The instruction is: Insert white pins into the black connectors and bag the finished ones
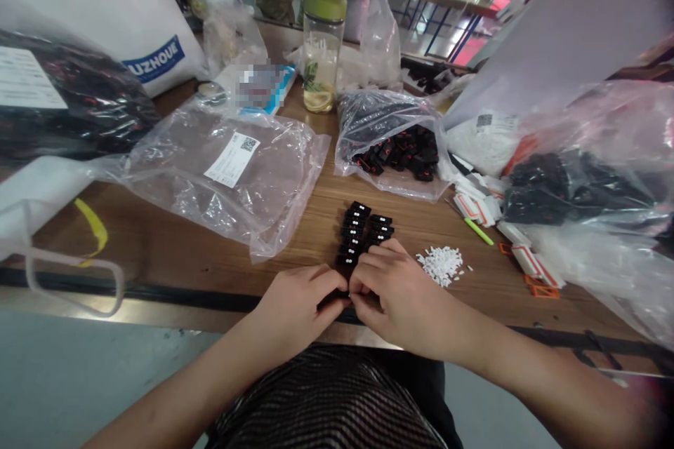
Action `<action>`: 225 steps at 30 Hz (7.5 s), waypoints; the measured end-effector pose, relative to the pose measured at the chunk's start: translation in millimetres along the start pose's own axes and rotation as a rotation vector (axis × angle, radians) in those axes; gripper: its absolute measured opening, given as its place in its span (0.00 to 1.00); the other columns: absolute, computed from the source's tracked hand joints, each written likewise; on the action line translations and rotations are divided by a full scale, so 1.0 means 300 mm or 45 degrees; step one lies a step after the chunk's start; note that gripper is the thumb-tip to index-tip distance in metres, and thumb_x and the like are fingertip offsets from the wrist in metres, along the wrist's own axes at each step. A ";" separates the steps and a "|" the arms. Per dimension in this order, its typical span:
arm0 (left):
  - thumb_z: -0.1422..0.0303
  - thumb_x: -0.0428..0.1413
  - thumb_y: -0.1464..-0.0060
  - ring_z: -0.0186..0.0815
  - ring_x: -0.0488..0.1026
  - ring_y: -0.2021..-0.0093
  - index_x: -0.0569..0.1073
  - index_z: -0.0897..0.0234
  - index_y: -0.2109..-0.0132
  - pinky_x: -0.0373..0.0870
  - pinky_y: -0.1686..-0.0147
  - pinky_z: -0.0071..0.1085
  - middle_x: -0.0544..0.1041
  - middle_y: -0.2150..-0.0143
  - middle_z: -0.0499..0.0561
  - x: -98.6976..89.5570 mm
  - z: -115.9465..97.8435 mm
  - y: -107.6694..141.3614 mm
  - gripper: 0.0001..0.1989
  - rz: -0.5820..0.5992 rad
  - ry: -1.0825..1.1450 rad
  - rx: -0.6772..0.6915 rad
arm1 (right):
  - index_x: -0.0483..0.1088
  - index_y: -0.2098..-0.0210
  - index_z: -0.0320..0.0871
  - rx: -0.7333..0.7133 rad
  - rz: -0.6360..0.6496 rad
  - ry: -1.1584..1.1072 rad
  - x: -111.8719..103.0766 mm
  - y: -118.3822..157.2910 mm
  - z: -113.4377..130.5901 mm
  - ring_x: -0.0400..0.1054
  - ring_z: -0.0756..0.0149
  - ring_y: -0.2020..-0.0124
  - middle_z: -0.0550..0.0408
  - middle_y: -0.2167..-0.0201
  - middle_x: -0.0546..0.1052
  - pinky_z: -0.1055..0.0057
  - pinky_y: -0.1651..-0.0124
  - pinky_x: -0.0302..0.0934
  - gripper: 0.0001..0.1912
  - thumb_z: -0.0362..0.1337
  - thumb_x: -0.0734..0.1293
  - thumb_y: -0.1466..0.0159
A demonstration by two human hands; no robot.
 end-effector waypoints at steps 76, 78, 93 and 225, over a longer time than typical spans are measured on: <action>0.68 0.57 0.38 0.33 0.74 0.66 0.75 0.59 0.55 0.71 0.67 0.28 0.75 0.63 0.47 -0.023 -0.010 0.015 0.05 -0.378 -0.183 -0.110 | 0.71 0.51 0.37 0.569 0.183 0.861 -0.254 -0.114 -0.522 0.73 0.52 0.56 0.40 0.55 0.78 0.65 0.57 0.61 0.18 0.36 0.65 0.40; 0.67 0.57 0.38 0.33 0.75 0.66 0.75 0.59 0.55 0.71 0.68 0.28 0.75 0.63 0.47 -0.022 -0.010 0.014 0.05 -0.380 -0.181 -0.106 | 0.72 0.53 0.38 0.524 0.144 0.809 -0.250 -0.109 -0.543 0.72 0.54 0.56 0.42 0.56 0.78 0.66 0.56 0.61 0.17 0.38 0.64 0.40; 0.64 0.48 0.32 0.29 0.73 0.75 0.70 0.58 0.39 0.74 0.75 0.26 0.79 0.64 0.49 -0.045 -0.095 0.045 0.17 0.094 0.916 -0.231 | 0.70 0.55 0.45 -0.214 -0.304 -0.384 -0.102 0.136 0.012 0.69 0.72 0.70 0.60 0.69 0.76 0.74 0.66 0.63 0.16 0.29 0.67 0.43; 0.69 0.57 0.38 0.36 0.77 0.60 0.76 0.57 0.55 0.74 0.59 0.35 0.79 0.60 0.47 0.038 -0.029 0.061 0.06 -0.280 -0.018 0.009 | 0.80 0.67 0.47 0.549 -0.072 0.141 -0.167 0.227 -0.539 0.77 0.64 0.67 0.57 0.67 0.83 0.68 0.62 0.68 0.09 0.37 0.66 0.40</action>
Point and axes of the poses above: each hand's wrist, its own y-axis away from the middle knuckle, its own x-axis out of the palm, z = x × y, the point moved 2 cm from there along -y, towards the middle knuckle
